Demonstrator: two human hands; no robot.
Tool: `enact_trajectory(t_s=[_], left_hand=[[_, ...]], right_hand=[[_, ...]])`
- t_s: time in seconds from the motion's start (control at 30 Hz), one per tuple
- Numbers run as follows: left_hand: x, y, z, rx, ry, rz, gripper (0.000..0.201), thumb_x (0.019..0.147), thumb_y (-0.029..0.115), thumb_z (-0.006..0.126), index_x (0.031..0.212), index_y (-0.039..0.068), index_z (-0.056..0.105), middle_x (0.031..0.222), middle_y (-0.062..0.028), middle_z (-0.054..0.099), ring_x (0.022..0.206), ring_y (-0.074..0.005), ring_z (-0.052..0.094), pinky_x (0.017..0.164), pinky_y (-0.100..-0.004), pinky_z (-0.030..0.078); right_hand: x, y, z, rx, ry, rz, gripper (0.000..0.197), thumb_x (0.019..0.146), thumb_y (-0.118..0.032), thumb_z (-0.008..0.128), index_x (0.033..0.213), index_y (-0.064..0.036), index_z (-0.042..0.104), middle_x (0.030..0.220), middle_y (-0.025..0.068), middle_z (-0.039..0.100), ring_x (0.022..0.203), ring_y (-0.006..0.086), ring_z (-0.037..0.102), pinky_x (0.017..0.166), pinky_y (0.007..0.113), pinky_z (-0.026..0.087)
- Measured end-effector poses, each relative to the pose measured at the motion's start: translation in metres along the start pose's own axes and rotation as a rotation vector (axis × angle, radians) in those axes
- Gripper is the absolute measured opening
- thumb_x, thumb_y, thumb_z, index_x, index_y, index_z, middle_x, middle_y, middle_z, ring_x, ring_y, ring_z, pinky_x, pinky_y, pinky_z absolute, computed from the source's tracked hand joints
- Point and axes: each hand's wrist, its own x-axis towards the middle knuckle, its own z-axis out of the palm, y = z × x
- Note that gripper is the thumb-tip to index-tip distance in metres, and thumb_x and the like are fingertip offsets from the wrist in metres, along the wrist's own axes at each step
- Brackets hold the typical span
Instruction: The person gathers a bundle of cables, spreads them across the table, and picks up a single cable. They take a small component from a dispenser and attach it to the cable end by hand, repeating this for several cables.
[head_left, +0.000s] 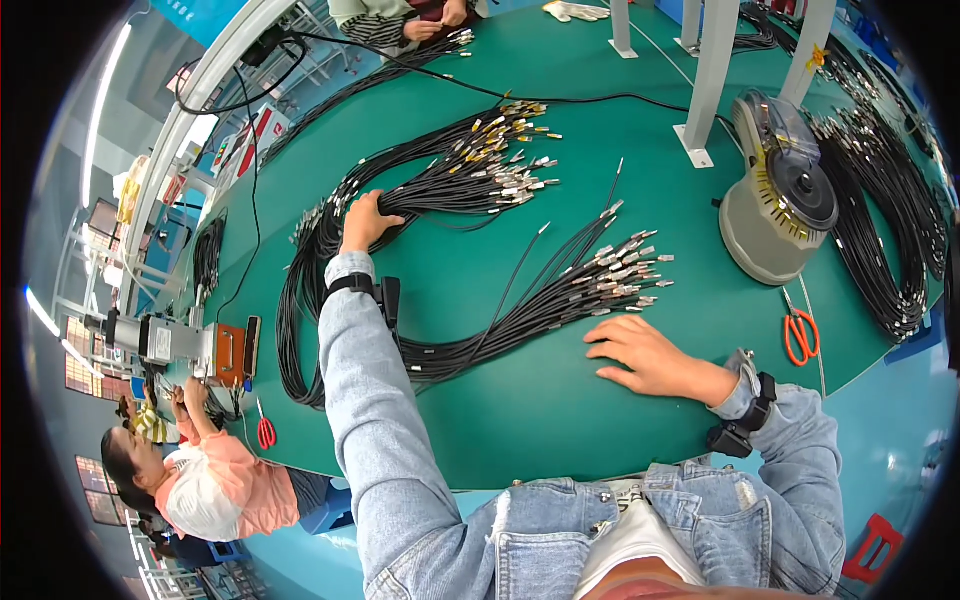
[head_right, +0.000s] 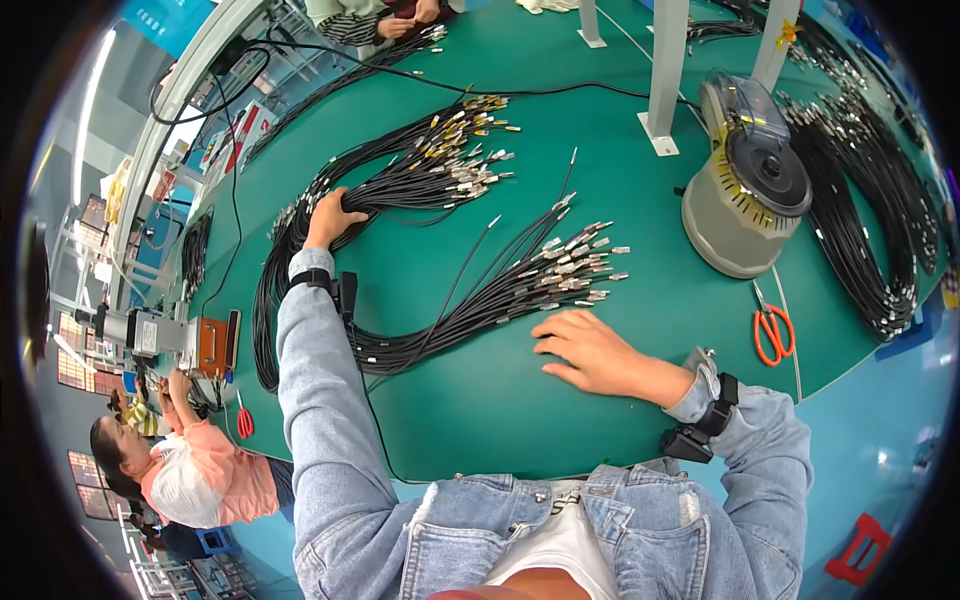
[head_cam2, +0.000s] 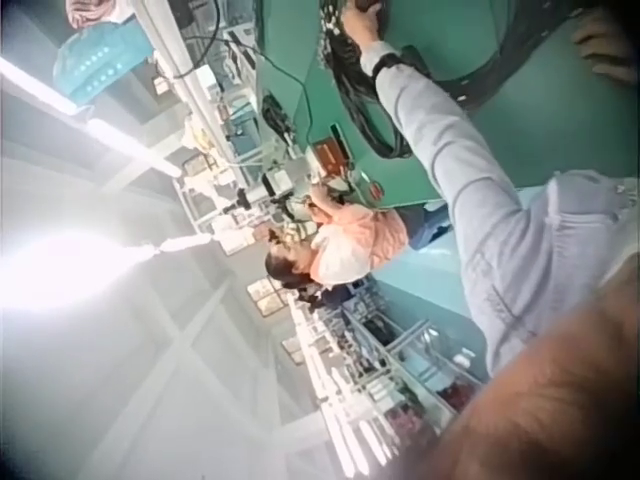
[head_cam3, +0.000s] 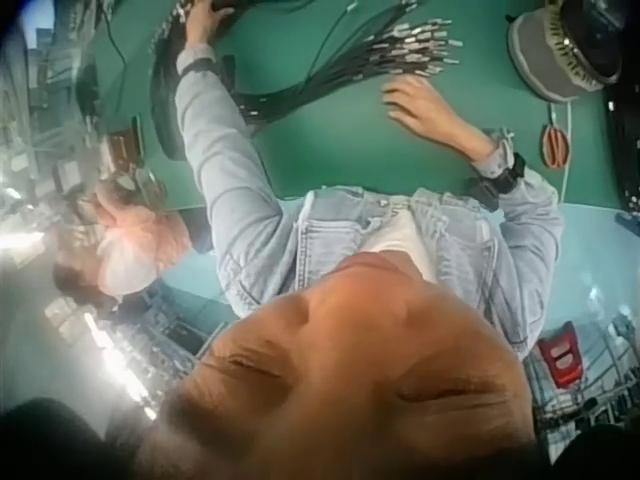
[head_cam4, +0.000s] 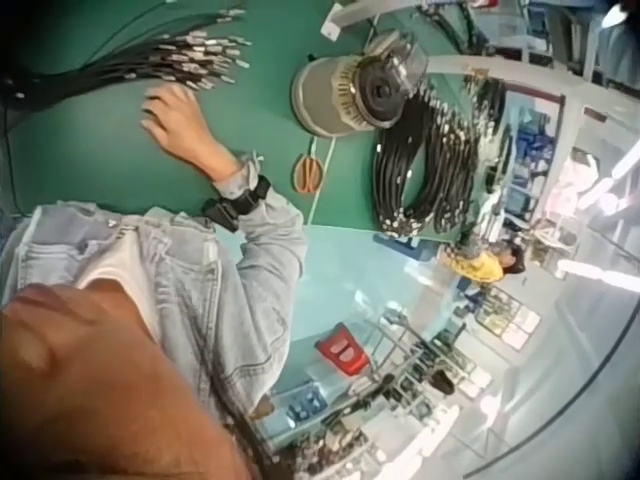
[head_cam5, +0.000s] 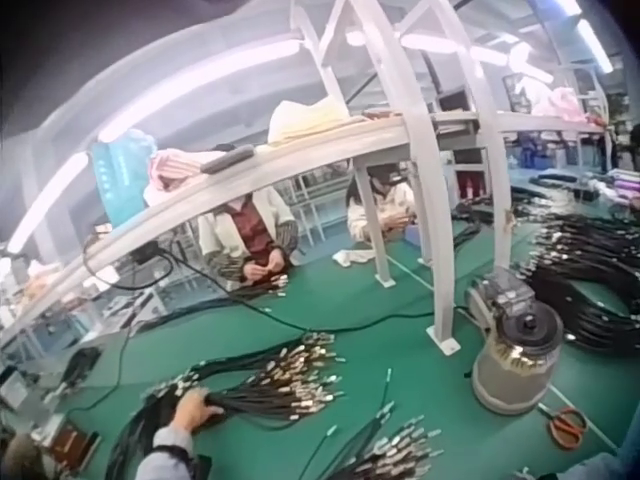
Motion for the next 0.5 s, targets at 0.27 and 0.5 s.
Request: enact_trajectory(t_s=[0.27, 0.5], left_hand=[[-0.021, 0.006, -0.004, -0.068, 0.273, 0.143, 0.035, 0.067, 0.013, 0.069, 0.099, 0.005, 0.058, 0.096, -0.0129, 0.061, 0.091, -0.0318, 0.056, 0.078, -0.0393, 0.046], [-0.030, 0.024, -0.016, -0.154, 0.387, 0.339, 0.035, 0.064, 0.005, 0.068, 0.098, 0.005, 0.057, 0.096, -0.0128, 0.061, 0.092, -0.0320, 0.056, 0.081, -0.0398, 0.044]], right_hand=[[0.007, 0.000, -0.002, 0.014, -0.030, 0.035, 0.025, 0.078, -0.017, 0.063, 0.100, -0.0057, 0.058, 0.113, 0.0085, 0.052, 0.108, 0.0266, 0.046, 0.092, 0.040, 0.035], [0.005, 0.001, -0.006, 0.014, 0.000, 0.052, 0.024, 0.077, -0.015, 0.062, 0.098, -0.0046, 0.057, 0.111, 0.0088, 0.052, 0.108, 0.0263, 0.046, 0.093, 0.039, 0.034]])
